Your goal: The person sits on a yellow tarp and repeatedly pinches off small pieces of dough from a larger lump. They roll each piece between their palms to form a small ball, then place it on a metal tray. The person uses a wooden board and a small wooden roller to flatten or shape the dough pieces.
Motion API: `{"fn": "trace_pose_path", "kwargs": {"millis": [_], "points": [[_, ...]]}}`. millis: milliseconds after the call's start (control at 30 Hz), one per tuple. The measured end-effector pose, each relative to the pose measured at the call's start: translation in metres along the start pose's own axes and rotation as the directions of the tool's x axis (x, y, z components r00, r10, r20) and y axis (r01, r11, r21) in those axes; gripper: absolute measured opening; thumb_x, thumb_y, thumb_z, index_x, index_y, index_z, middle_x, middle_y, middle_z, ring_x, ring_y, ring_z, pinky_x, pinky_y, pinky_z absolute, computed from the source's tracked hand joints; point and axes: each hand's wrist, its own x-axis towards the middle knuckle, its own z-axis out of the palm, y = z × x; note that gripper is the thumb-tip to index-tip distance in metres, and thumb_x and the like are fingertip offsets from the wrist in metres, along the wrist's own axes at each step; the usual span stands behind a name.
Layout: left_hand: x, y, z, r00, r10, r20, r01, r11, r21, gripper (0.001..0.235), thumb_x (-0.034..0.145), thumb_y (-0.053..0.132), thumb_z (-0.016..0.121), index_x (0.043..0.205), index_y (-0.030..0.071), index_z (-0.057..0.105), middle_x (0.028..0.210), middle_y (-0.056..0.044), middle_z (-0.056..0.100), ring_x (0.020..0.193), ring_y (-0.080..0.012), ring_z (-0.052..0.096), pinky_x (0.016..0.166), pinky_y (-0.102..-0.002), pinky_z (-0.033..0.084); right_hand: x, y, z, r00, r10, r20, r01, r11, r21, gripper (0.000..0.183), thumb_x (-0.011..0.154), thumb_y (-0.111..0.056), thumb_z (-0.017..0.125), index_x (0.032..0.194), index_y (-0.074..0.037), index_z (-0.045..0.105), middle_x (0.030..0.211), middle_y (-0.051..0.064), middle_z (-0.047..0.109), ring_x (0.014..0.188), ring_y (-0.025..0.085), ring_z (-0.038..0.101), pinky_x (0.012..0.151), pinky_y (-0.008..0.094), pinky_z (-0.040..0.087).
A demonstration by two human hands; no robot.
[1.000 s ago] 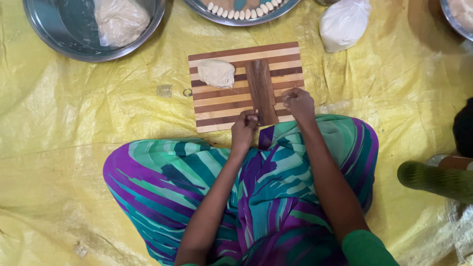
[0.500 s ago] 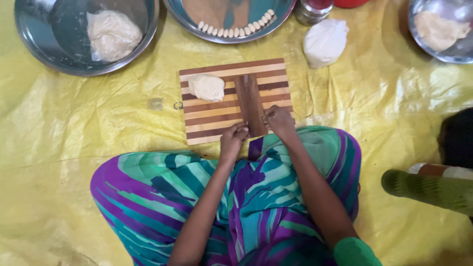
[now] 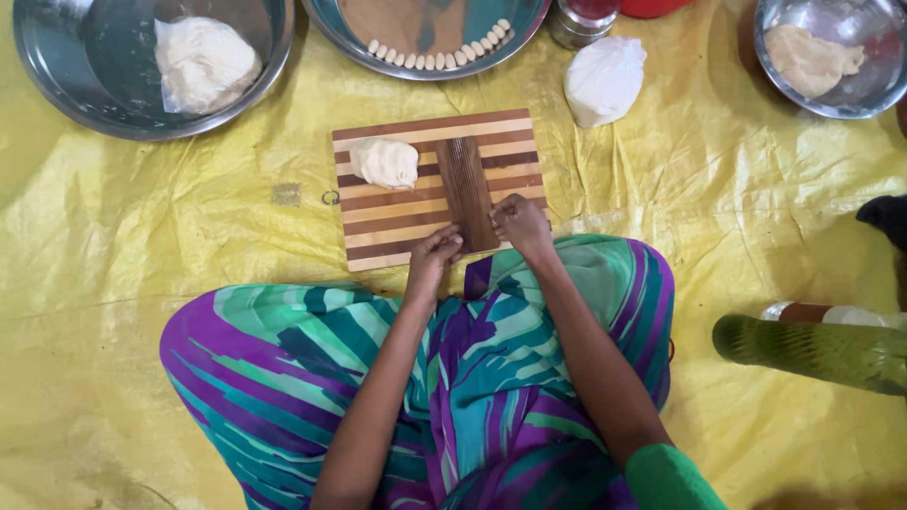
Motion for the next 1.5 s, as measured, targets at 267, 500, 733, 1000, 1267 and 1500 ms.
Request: {"fn": "trace_pose_path", "kwargs": {"millis": [267,500,733,1000,1267,1500], "points": [[-0.001,0.002,0.000,1.000,-0.025,-0.009,0.025,1.000,0.002,0.043,0.094,0.009,0.067,0.134,-0.006,0.063,0.108,-0.005,0.072,0.091,-0.0111,0.067,0.082,-0.024,0.054,-0.001,0.001,0.001,1.000,0.013,-0.015,-0.014,0.999,-0.037,0.020,0.093,-0.016,0.071,0.102,0.002,0.068,0.082,0.008,0.074,0.067,0.013,0.071,0.061,0.027,0.058],[-0.001,0.003,0.001,1.000,-0.025,-0.001,0.025,0.999,-0.034,0.043,0.094,0.009,0.068,0.134,-0.006,0.063,0.108,-0.007,0.071,0.092,-0.0135,0.067,0.084,-0.027,0.055,-0.003,-0.002,0.000,1.000,-0.012,-0.015,0.011,0.999,-0.043,0.016,0.093,-0.013,0.069,0.102,0.000,0.070,0.084,0.006,0.075,0.068,0.011,0.072,0.062,0.026,0.059],[-0.002,0.005,0.001,1.000,-0.023,-0.008,0.023,1.000,-0.012,0.043,0.094,0.010,0.067,0.135,-0.005,0.064,0.108,-0.006,0.071,0.093,-0.0128,0.067,0.085,-0.027,0.055,-0.006,-0.010,0.000,0.999,0.033,-0.015,-0.035,0.994,-0.107,0.022,0.094,-0.019,0.071,0.103,0.000,0.070,0.083,0.007,0.075,0.068,0.012,0.072,0.061,0.027,0.059],[-0.004,0.007,0.002,1.000,-0.021,-0.003,0.021,1.000,-0.007,0.043,0.095,0.010,0.066,0.135,-0.005,0.064,0.109,-0.006,0.070,0.095,-0.0132,0.066,0.087,-0.027,0.053,-0.004,-0.007,0.001,1.000,0.002,-0.013,-0.003,0.998,-0.067,0.021,0.094,-0.018,0.072,0.102,0.001,0.069,0.083,0.008,0.074,0.068,0.012,0.071,0.060,0.026,0.058],[-0.007,0.015,0.005,0.999,-0.046,-0.015,0.046,0.999,0.009,0.042,0.095,0.011,0.066,0.134,-0.005,0.064,0.110,-0.007,0.071,0.097,-0.0143,0.067,0.089,-0.027,0.054,-0.005,-0.006,0.001,1.000,0.013,-0.019,-0.013,0.999,-0.034,0.021,0.093,-0.018,0.073,0.101,0.001,0.069,0.083,0.007,0.074,0.068,0.012,0.071,0.060,0.026,0.059],[-0.006,0.013,0.004,1.000,-0.024,-0.020,0.023,1.000,-0.019,0.039,0.092,0.007,0.068,0.130,-0.002,0.066,0.113,-0.007,0.068,0.101,-0.0149,0.067,0.091,-0.029,0.056,-0.006,-0.008,0.001,1.000,-0.004,-0.015,0.004,0.999,-0.047,0.020,0.094,-0.016,0.072,0.102,0.002,0.069,0.083,0.007,0.074,0.068,0.011,0.071,0.061,0.026,0.059]]}}
